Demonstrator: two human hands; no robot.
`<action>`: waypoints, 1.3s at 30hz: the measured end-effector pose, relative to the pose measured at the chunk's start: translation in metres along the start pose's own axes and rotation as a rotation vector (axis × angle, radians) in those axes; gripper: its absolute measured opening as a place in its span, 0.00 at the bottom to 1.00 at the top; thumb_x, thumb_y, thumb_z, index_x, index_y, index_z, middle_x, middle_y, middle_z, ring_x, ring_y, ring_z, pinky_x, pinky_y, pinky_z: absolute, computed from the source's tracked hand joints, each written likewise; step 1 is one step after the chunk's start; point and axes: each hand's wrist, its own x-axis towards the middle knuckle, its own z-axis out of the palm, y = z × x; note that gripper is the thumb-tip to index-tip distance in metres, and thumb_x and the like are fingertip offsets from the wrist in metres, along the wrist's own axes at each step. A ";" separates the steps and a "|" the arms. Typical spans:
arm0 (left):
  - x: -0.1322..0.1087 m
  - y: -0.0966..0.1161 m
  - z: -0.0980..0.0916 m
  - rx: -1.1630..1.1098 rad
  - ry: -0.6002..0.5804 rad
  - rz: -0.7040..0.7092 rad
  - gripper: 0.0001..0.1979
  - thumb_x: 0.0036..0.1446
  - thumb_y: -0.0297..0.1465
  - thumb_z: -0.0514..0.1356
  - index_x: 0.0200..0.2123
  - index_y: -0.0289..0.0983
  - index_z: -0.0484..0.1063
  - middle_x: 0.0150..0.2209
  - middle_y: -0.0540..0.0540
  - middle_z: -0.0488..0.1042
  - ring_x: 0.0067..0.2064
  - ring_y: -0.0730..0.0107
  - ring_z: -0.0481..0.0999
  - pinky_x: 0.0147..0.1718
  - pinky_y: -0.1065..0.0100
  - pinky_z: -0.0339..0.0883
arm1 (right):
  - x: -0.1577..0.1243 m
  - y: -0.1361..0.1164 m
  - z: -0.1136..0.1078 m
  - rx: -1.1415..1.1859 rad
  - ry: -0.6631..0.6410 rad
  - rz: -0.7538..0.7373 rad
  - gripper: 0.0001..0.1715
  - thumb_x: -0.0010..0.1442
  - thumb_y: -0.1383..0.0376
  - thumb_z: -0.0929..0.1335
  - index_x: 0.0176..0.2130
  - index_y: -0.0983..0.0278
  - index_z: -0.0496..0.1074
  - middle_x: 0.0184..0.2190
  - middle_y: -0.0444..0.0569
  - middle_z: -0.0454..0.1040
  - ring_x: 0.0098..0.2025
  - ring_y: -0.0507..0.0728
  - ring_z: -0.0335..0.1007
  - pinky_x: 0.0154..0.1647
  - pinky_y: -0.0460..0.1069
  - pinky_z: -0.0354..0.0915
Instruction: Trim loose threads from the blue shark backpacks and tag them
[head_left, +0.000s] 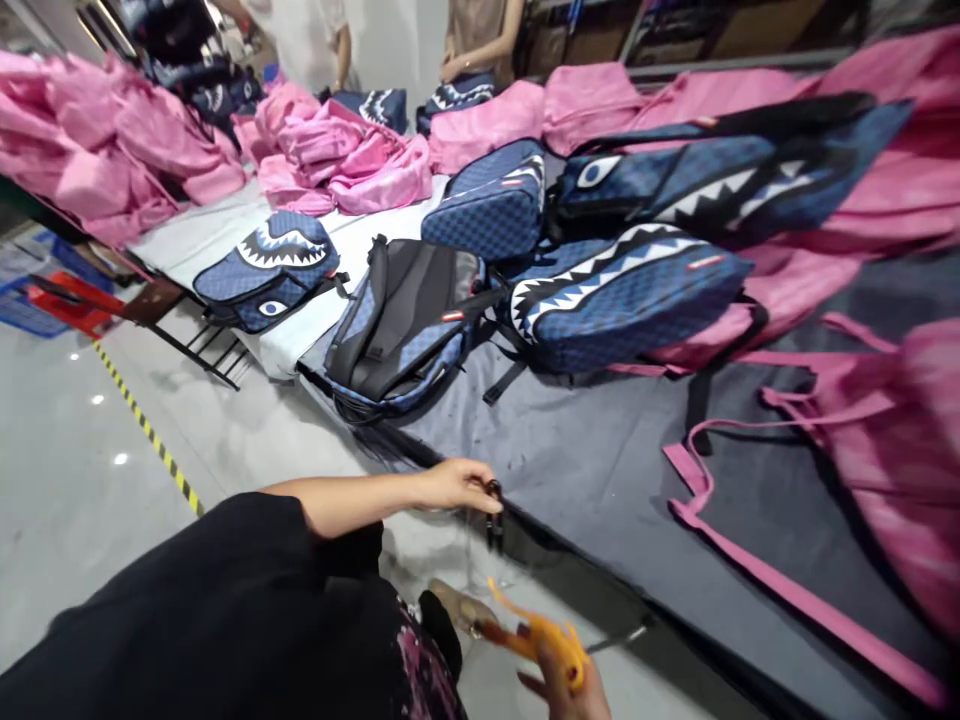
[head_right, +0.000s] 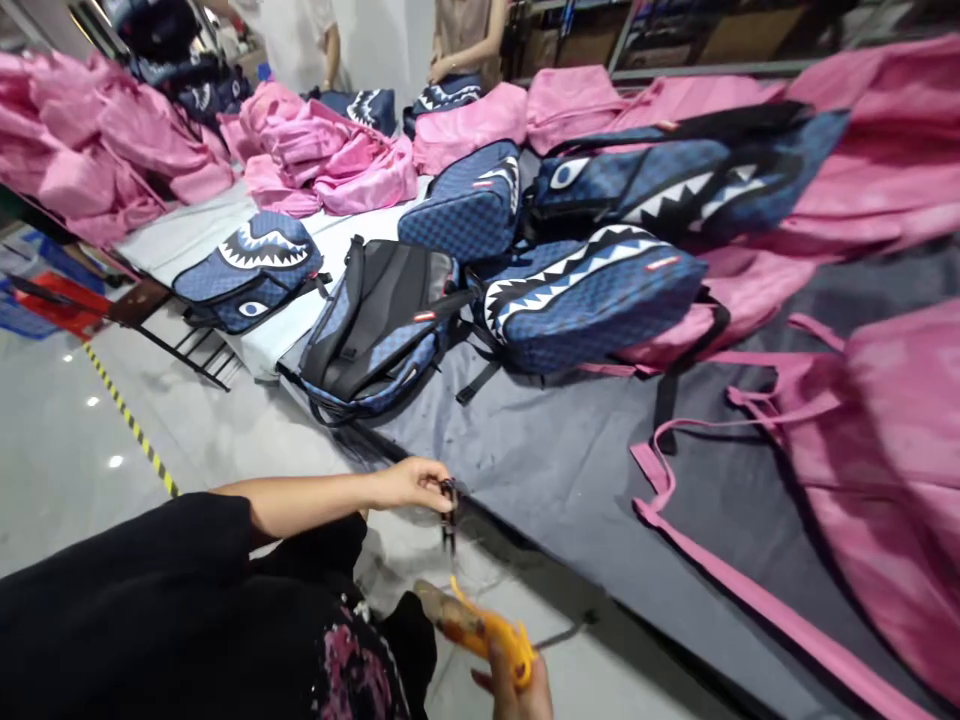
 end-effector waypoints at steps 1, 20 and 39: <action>-0.020 0.002 -0.025 -0.023 -0.041 -0.002 0.24 0.42 0.51 0.71 0.30 0.37 0.71 0.39 0.41 0.78 0.42 0.61 0.78 0.43 0.60 0.73 | -0.007 -0.031 0.026 0.083 0.023 -0.020 0.44 0.48 0.42 0.73 0.56 0.60 0.65 0.41 0.50 0.79 0.42 0.63 0.78 0.27 0.50 0.73; -0.111 0.051 -0.169 0.151 0.282 0.457 0.10 0.56 0.37 0.66 0.31 0.35 0.76 0.58 0.34 0.72 0.58 0.53 0.71 0.59 0.55 0.62 | 0.052 -0.363 0.244 0.127 -0.013 -0.600 0.24 0.53 0.57 0.69 0.49 0.63 0.69 0.29 0.41 0.72 0.25 0.50 0.69 0.16 0.41 0.60; -0.152 0.006 -0.231 -0.608 1.322 -0.046 0.19 0.51 0.40 0.67 0.34 0.38 0.60 0.26 0.53 0.75 0.25 0.76 0.74 0.28 0.71 0.67 | 0.158 -0.320 0.249 -0.012 -0.145 -0.500 0.30 0.54 0.46 0.68 0.47 0.64 0.68 0.32 0.48 0.76 0.30 0.57 0.74 0.24 0.52 0.71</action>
